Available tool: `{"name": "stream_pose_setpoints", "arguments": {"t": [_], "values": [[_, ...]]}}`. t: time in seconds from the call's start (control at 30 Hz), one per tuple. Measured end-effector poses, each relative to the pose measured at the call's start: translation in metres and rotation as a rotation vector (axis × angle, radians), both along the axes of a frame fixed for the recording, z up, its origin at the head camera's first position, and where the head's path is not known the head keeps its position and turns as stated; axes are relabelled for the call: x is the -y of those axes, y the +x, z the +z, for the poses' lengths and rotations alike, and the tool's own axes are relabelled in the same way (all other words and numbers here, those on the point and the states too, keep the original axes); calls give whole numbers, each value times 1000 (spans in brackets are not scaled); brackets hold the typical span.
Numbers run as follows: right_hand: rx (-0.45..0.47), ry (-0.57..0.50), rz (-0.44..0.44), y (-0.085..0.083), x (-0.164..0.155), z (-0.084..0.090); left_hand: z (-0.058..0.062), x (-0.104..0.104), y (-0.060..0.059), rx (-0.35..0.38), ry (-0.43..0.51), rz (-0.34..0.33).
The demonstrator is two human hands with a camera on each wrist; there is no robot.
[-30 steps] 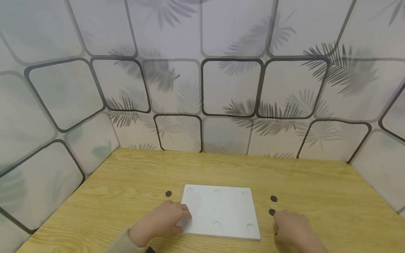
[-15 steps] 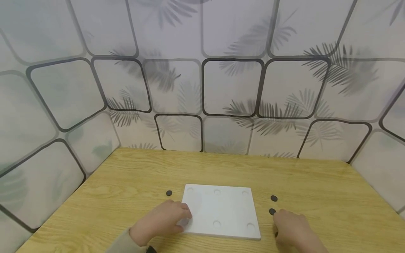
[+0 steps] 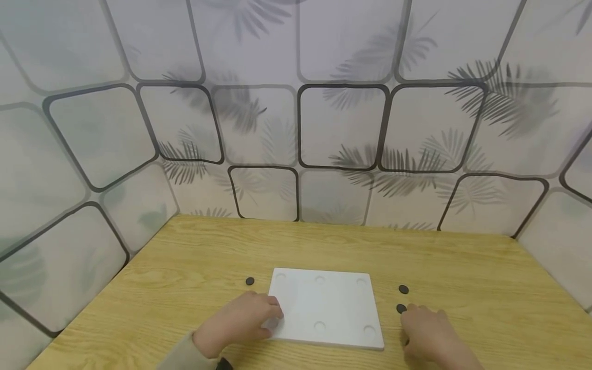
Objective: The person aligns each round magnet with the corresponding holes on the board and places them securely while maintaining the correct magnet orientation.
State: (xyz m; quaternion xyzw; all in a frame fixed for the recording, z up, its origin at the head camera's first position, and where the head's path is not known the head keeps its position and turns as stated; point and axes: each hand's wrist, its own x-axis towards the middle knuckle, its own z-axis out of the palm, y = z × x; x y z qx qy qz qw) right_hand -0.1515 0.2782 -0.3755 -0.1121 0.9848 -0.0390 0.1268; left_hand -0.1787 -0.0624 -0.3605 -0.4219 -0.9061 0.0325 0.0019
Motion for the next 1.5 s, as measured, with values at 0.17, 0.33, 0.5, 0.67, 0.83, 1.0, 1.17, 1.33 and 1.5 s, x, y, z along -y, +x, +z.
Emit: {"name": "stream_pose_setpoints", "arguments": {"t": [0.17,0.33,0.5,0.67,0.83,1.0,1.17,1.33,1.5], "values": [[-62,41,22,1,-1,1,0,-1,0,-9,-11,-5],[-110,39,38,1,0,2,1,-2,1,-51,-26,-16],[-157,28,74,5,5,4,1,-2,2,-60,-40,-15],[-206,22,99,6,11,9,1,-2,1,-27,-42,-1],[-240,-1,129,5,16,11,0,-1,0,-19,-34,4],[-238,-17,143,3,22,13,1,-2,1,-13,-31,-3],[-242,-29,156,0,29,14,1,-2,1,-1,-32,1],[-258,-20,169,-2,37,15,1,-2,1,-8,-29,0],[-225,-29,188,-6,45,18,0,-2,0,-14,-34,5]]}}
